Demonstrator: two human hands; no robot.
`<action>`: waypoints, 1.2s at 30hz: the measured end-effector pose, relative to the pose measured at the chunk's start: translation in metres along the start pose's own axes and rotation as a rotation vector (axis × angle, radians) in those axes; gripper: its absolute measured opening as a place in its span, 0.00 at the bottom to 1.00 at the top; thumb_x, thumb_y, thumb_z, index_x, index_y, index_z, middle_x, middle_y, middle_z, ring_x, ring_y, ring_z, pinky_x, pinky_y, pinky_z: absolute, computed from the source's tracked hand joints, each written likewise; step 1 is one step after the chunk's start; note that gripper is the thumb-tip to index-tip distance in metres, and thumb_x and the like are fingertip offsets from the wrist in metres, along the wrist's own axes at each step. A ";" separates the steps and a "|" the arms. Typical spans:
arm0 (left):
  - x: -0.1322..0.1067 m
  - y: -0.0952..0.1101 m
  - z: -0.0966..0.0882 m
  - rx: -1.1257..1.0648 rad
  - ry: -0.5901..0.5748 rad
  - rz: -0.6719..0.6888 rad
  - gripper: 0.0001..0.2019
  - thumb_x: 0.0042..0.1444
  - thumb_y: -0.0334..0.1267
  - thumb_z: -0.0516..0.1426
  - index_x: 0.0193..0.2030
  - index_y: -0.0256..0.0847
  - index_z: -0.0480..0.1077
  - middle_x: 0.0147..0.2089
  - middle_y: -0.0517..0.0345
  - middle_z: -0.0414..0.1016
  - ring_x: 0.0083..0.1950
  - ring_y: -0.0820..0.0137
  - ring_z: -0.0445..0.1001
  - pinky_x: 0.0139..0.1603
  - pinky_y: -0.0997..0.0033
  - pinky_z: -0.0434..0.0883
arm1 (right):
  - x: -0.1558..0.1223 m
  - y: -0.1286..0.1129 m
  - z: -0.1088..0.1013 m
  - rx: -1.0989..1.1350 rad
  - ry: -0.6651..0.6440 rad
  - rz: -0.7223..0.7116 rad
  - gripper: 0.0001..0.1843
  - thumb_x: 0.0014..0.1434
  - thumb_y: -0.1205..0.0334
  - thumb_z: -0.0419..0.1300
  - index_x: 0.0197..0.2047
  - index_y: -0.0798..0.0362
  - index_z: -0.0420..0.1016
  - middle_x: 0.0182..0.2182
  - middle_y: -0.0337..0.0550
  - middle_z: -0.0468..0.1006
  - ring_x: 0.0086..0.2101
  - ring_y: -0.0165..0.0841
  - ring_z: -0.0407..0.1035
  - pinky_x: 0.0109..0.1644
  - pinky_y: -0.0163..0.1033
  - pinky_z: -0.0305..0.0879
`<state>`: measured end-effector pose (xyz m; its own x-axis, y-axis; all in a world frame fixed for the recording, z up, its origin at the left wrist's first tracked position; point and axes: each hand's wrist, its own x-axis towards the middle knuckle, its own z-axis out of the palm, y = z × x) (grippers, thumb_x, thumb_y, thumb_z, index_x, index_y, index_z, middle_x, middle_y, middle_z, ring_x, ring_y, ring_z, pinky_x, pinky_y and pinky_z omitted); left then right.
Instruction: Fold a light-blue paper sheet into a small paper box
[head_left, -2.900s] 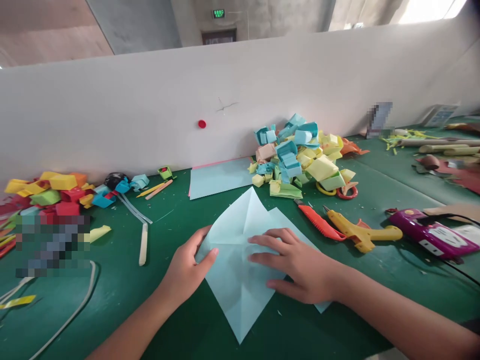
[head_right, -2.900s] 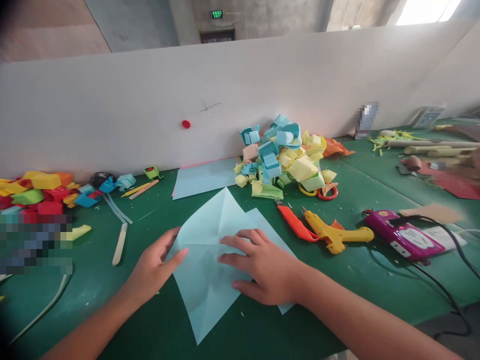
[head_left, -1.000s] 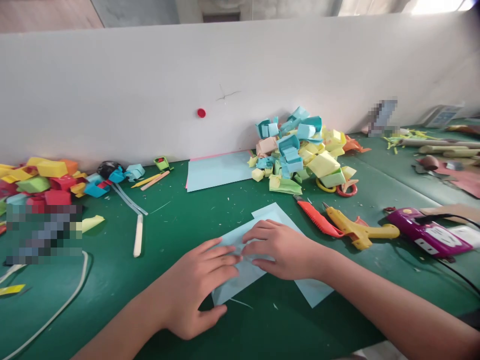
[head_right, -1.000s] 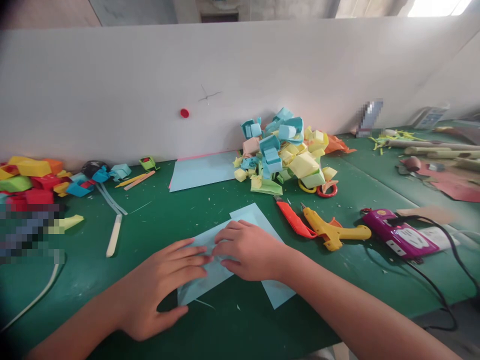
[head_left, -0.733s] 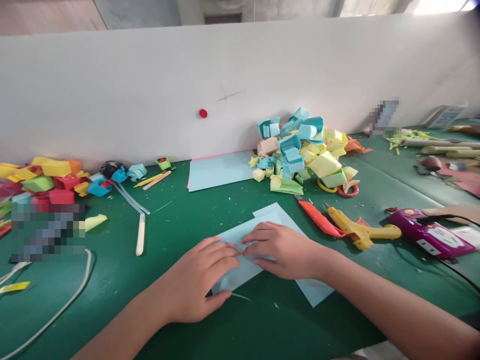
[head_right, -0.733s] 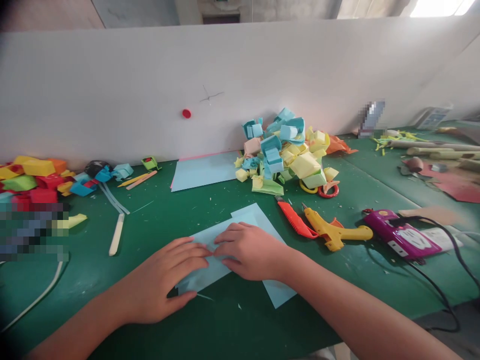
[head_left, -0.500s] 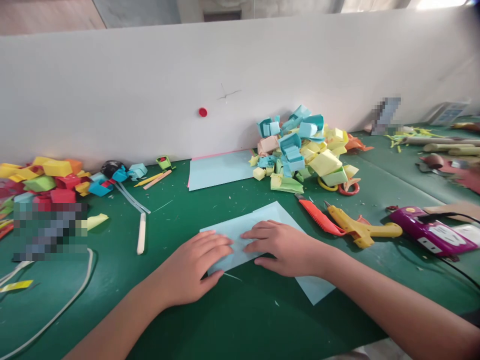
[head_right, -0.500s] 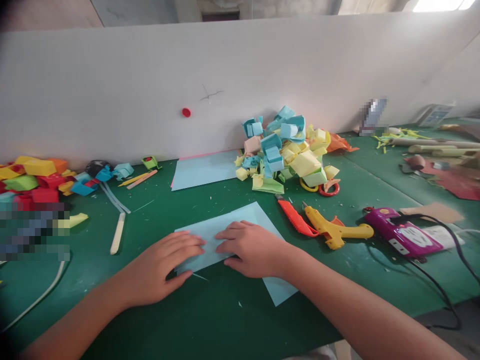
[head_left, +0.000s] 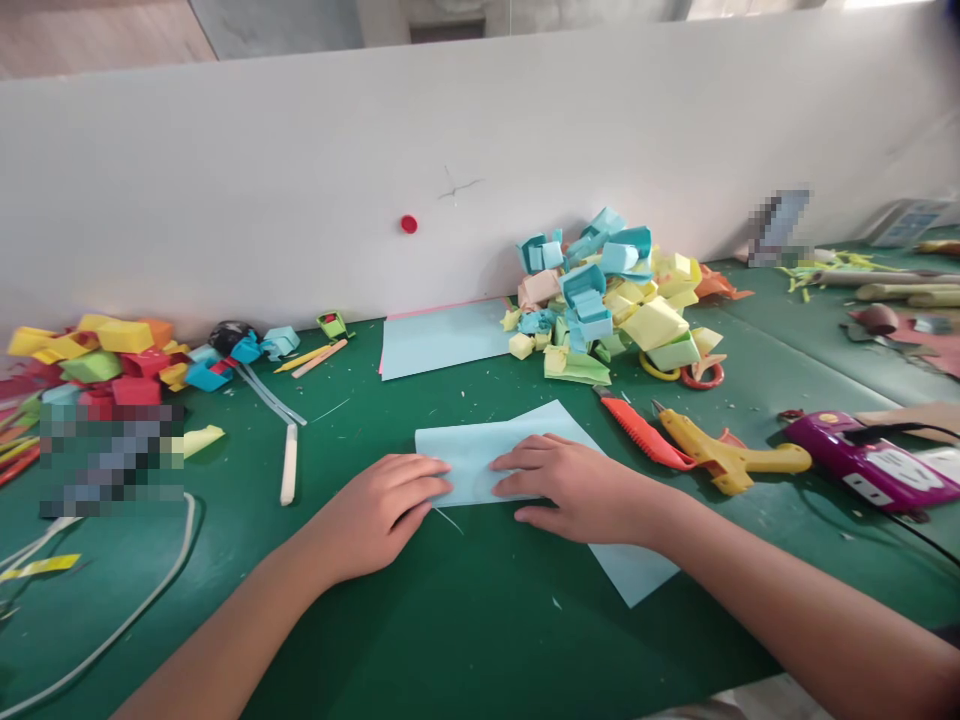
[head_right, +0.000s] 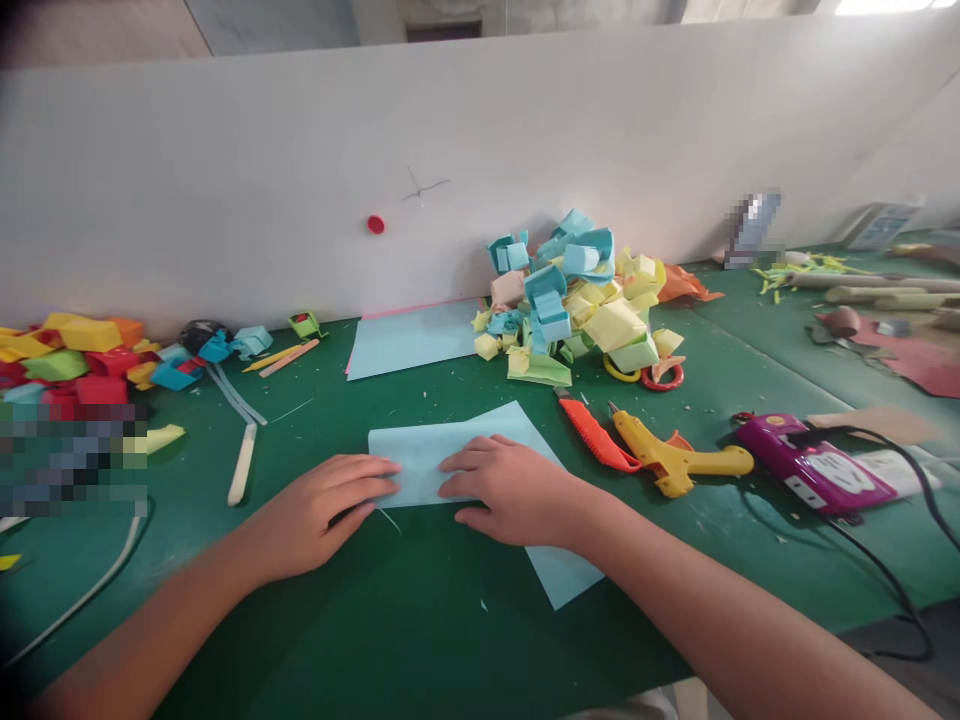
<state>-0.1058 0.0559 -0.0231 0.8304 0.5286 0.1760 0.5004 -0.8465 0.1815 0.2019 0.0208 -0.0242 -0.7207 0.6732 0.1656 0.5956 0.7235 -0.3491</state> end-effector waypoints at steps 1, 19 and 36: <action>-0.001 -0.002 0.000 -0.017 -0.009 -0.007 0.18 0.69 0.31 0.48 0.57 0.46 0.75 0.63 0.55 0.74 0.63 0.61 0.72 0.63 0.55 0.72 | 0.000 0.001 0.000 0.005 -0.005 0.003 0.17 0.67 0.58 0.60 0.56 0.50 0.78 0.61 0.48 0.75 0.58 0.44 0.68 0.64 0.54 0.61; -0.003 -0.023 -0.002 -0.065 0.050 -0.026 0.18 0.66 0.28 0.51 0.49 0.47 0.80 0.56 0.58 0.80 0.58 0.62 0.76 0.57 0.59 0.75 | -0.002 0.004 0.001 0.030 -0.002 -0.015 0.15 0.66 0.60 0.61 0.55 0.49 0.79 0.60 0.47 0.75 0.58 0.44 0.68 0.64 0.54 0.61; -0.003 -0.023 -0.002 -0.059 0.074 -0.021 0.19 0.65 0.27 0.50 0.47 0.47 0.81 0.54 0.59 0.81 0.55 0.63 0.77 0.56 0.60 0.75 | -0.001 0.001 -0.001 0.042 0.000 -0.022 0.14 0.67 0.61 0.59 0.54 0.51 0.79 0.60 0.48 0.76 0.57 0.44 0.68 0.64 0.55 0.61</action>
<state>-0.1200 0.0743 -0.0261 0.7982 0.5516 0.2422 0.5006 -0.8310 0.2427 0.2037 0.0210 -0.0239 -0.7333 0.6574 0.1731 0.5647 0.7308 -0.3834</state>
